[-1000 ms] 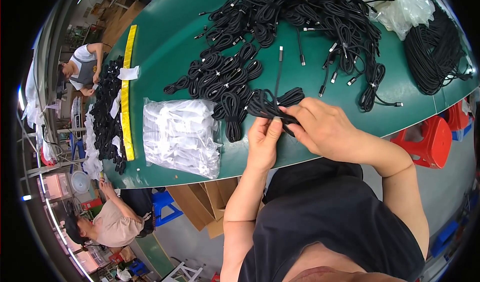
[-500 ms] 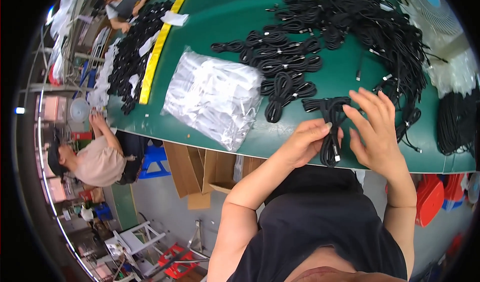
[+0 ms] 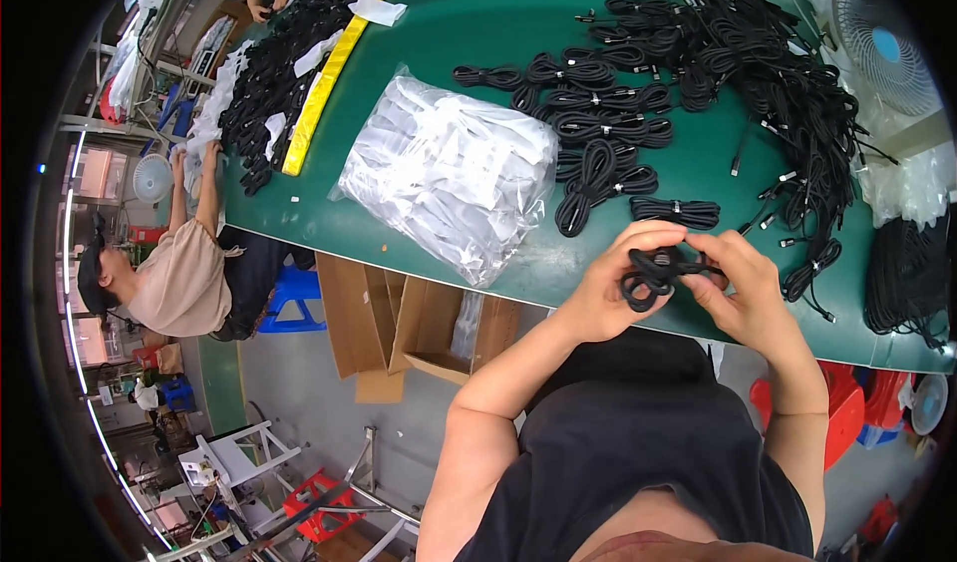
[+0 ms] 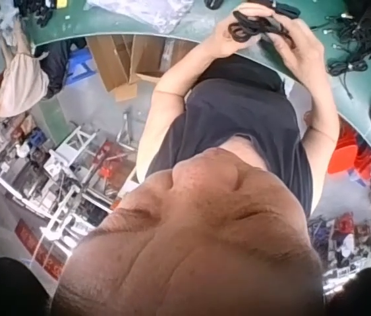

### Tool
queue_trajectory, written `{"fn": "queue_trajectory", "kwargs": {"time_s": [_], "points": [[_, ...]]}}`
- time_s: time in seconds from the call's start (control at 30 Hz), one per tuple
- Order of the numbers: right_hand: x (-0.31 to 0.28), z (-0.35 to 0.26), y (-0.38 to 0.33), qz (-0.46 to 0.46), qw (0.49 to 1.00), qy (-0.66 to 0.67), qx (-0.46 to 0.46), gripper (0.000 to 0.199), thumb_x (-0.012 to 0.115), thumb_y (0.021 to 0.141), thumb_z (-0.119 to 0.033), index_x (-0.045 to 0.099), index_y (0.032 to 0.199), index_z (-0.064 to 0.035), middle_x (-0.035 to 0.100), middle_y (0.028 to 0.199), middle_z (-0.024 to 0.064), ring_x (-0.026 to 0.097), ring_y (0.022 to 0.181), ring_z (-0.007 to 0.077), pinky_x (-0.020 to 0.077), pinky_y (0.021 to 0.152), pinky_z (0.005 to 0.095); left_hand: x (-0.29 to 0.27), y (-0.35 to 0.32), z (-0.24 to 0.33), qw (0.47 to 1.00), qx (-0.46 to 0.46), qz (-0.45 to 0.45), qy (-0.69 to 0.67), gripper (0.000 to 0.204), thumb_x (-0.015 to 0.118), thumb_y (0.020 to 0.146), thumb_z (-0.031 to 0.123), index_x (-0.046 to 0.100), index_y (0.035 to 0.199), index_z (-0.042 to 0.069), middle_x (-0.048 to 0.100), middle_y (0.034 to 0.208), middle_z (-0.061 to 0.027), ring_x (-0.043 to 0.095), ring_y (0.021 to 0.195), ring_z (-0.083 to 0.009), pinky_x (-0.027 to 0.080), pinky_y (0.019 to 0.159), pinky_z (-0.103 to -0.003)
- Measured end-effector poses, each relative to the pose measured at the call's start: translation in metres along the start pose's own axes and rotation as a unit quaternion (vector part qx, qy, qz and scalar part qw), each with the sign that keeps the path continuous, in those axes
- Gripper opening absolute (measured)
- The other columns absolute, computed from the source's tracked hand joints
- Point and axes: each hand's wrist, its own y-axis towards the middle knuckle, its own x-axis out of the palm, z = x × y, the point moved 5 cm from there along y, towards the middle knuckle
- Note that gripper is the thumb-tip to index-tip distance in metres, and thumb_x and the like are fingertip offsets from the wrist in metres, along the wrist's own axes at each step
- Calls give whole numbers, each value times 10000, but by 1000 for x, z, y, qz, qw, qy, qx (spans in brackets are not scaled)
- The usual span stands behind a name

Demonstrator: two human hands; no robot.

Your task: The recorder is tying black USB cables with white plastic ties and organizing them into piles on a factory workbench.

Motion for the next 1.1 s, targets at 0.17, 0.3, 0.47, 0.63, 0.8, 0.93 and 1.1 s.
{"fn": "queue_trajectory", "kwargs": {"time_s": [0.17, 0.3, 0.47, 0.63, 0.8, 0.93, 1.1], "points": [[-1, -7, 4, 10, 995, -80, -63, 200, 655, 720, 6, 564, 897, -6, 504, 734, 86, 535, 566, 241, 437, 486, 317, -14, -15, -12, 961, -144, 133, -193, 350, 522, 904, 212, 445, 1178, 8, 578, 1091, -123, 528, 728, -90, 441, 625, -209], [17, -25, 10, 21, 975, -151, -164, 143, 642, 708, -17, 537, 805, -13, 500, 732, 72, 562, 597, 216, 456, 477, 318, -10, -15, -11, 968, -175, 79, -158, 321, 465, 934, 173, 421, 1212, 19, 562, 1127, -91, 527, 825, -59, 443, 670, -191], [17, -28, 31, 19, 972, -192, -138, 119, 637, 700, -25, 550, 779, -12, 478, 732, 76, 566, 602, 215, 467, 481, 312, -36, -16, -13, 946, -148, 148, -249, 302, 448, 937, 186, 445, 1182, 9, 571, 1112, -93, 500, 707, -50, 424, 629, -188], [34, -29, 41, -2, 979, -132, -155, 77, 626, 717, -38, 564, 749, -5, 472, 719, 90, 566, 584, 235, 468, 480, 331, -30, -19, -20, 954, -201, 121, -186, 335, 448, 943, 222, 446, 1204, 12, 581, 1014, -61, 487, 695, -46, 415, 615, -191], [29, -13, 53, -45, 994, -58, -83, 93, 604, 767, -63, 551, 796, 8, 507, 760, 125, 571, 610, 288, 476, 510, 351, -43, -8, -19, 930, -222, 153, -251, 353, 445, 944, 253, 450, 1206, 16, 575, 992, -47, 474, 672, -58, 396, 600, -194], [27, -2, 37, -10, 998, 4, -64, 121, 594, 794, -71, 545, 878, 1, 520, 794, 129, 577, 633, 308, 484, 555, 374, -27, 4, -18, 916, -246, 144, -282, 343, 425, 950, 255, 461, 1196, 18, 570, 990, -37, 457, 686, -57, 381, 608, -187], [23, 20, 17, 11, 1000, 2, -18, 240, 637, 770, -108, 538, 956, 6, 524, 856, 130, 578, 733, 315, 480, 625, 391, -8, 6, -25, 926, -291, 132, -199, 334, 448, 939, 218, 458, 1208, 21, 555, 940, -19, 490, 799, -71, 393, 740, -212]]}}
